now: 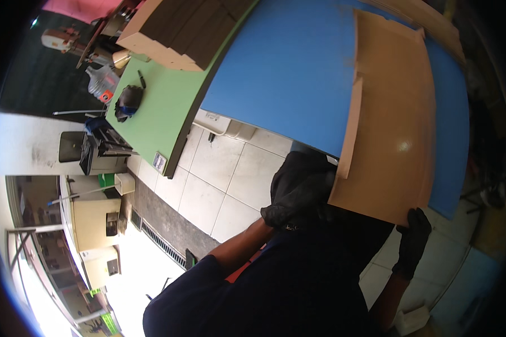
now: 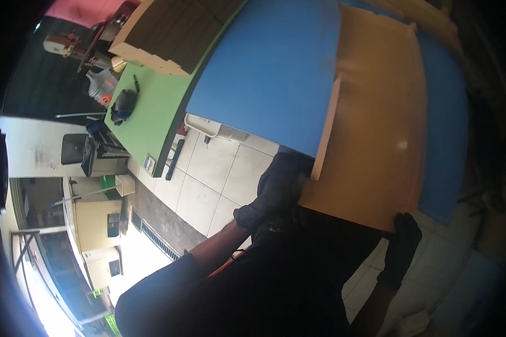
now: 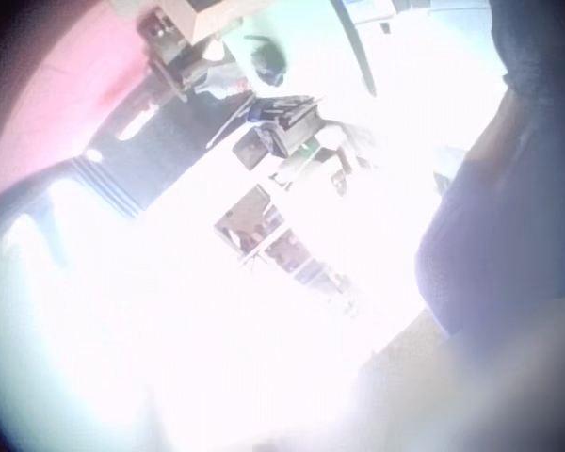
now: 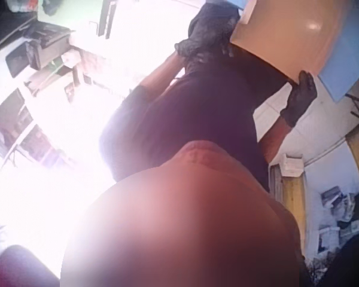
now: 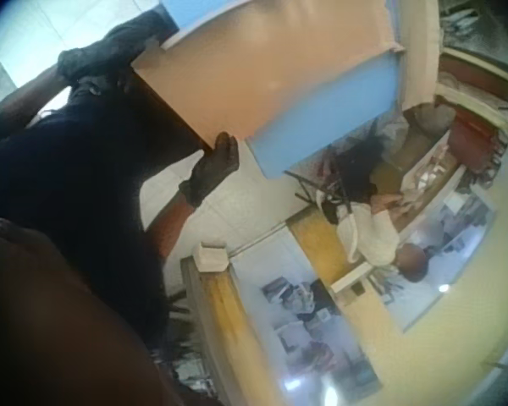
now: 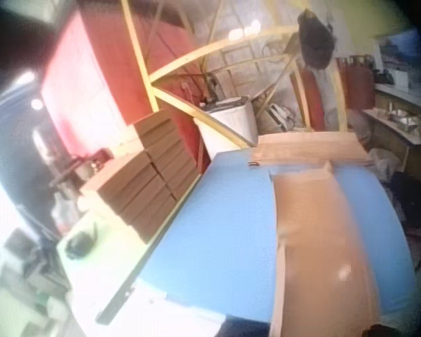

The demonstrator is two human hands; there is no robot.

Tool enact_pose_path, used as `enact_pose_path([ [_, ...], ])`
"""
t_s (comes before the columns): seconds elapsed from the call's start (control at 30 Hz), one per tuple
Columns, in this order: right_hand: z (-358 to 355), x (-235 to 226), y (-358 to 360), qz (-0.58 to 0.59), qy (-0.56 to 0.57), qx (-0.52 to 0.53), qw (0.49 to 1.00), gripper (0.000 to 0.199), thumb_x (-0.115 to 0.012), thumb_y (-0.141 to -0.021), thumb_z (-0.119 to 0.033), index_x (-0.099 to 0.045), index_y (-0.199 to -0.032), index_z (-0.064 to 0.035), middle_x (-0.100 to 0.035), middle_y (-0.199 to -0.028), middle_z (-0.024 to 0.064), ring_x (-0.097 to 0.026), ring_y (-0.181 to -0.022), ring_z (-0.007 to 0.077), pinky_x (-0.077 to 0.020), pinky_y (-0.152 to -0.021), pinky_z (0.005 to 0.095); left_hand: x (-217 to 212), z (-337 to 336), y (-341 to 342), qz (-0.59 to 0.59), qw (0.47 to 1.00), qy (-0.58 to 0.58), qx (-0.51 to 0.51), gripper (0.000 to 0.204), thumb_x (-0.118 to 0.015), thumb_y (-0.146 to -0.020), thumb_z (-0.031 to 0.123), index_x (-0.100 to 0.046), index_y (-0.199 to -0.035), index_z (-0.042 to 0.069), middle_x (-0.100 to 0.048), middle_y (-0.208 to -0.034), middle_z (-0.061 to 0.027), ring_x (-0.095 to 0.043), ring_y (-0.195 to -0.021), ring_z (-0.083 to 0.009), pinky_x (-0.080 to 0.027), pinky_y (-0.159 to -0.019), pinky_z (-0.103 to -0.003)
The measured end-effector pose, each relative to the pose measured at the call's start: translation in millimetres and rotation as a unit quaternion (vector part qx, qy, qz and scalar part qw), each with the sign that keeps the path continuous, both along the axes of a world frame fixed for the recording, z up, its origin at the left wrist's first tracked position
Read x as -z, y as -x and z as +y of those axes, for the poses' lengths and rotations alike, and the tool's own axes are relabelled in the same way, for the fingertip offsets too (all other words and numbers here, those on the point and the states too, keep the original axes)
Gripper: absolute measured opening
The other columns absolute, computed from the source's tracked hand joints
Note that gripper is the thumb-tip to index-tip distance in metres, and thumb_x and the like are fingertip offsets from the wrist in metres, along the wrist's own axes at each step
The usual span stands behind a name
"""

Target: The person assembles flat cardboard sheets into boxes by folding and tucking the flaps. They repeatedly pick up a flat sheet, fold the sides, and secure the tabs to form a box, then place the finished box on a stack.

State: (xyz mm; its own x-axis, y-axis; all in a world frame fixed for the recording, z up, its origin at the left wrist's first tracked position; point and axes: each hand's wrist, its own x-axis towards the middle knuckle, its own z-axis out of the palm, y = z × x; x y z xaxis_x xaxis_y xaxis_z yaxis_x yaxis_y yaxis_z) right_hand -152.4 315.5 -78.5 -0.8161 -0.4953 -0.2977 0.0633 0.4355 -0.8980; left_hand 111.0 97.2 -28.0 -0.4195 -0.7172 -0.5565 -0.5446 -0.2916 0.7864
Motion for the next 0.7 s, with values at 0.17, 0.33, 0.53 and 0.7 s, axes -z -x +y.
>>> enact_pose_path([
  [0.17,22.4,24.0,21.7,0.085,-0.059,-0.101,0.990,0.051,-0.067,-0.090,0.002,-0.061,-0.140,-0.0063,-0.056,-0.141,0.0195,-0.054,-0.130,0.0349,-0.0519,-0.103,0.0411,-1.9,2.2,0.0,0.113,0.973,-0.203,-0.013,0.040,-0.061,-0.106,0.034,-0.067,-0.116,-0.003,-0.070,-0.073,-0.0066,-0.070,-0.065,-0.0171,-0.057,-0.060,-0.032],
  [0.33,31.0,33.0,29.9,-0.006,0.001,-0.045,0.999,0.056,-0.066,-0.088,0.005,-0.060,-0.143,-0.0068,-0.056,-0.145,0.0199,-0.052,-0.135,0.0370,-0.0469,-0.112,0.0437,27.0,7.4,5.4,0.134,0.980,-0.130,0.063,0.041,-0.064,-0.105,0.039,-0.068,-0.106,-0.001,-0.069,-0.072,-0.0041,-0.064,-0.054,-0.0131,-0.052,-0.052,-0.027],
  [0.53,31.9,23.0,19.6,0.327,-0.203,-0.246,0.890,0.068,-0.075,-0.092,-0.026,-0.049,-0.147,0.0033,-0.056,-0.141,0.0194,-0.056,-0.129,0.0314,-0.0489,-0.106,0.0421,23.8,22.8,16.9,0.122,0.980,-0.108,0.114,0.039,-0.065,-0.103,0.041,-0.069,-0.104,0.002,-0.072,-0.077,-0.0039,-0.069,-0.068,-0.0166,-0.055,-0.063,-0.033],
  [0.7,5.9,13.6,-21.0,-0.051,0.151,0.092,0.983,0.070,-0.079,-0.093,-0.025,-0.048,-0.148,0.0037,-0.058,-0.139,0.0183,-0.057,-0.128,0.0266,-0.0461,-0.109,0.0405,-5.8,36.1,44.7,0.175,0.949,0.038,0.259,0.045,-0.073,-0.093,0.038,-0.063,-0.120,0.003,-0.065,-0.102,-0.0122,-0.063,-0.093,-0.0254,-0.053,-0.079,-0.040],
])
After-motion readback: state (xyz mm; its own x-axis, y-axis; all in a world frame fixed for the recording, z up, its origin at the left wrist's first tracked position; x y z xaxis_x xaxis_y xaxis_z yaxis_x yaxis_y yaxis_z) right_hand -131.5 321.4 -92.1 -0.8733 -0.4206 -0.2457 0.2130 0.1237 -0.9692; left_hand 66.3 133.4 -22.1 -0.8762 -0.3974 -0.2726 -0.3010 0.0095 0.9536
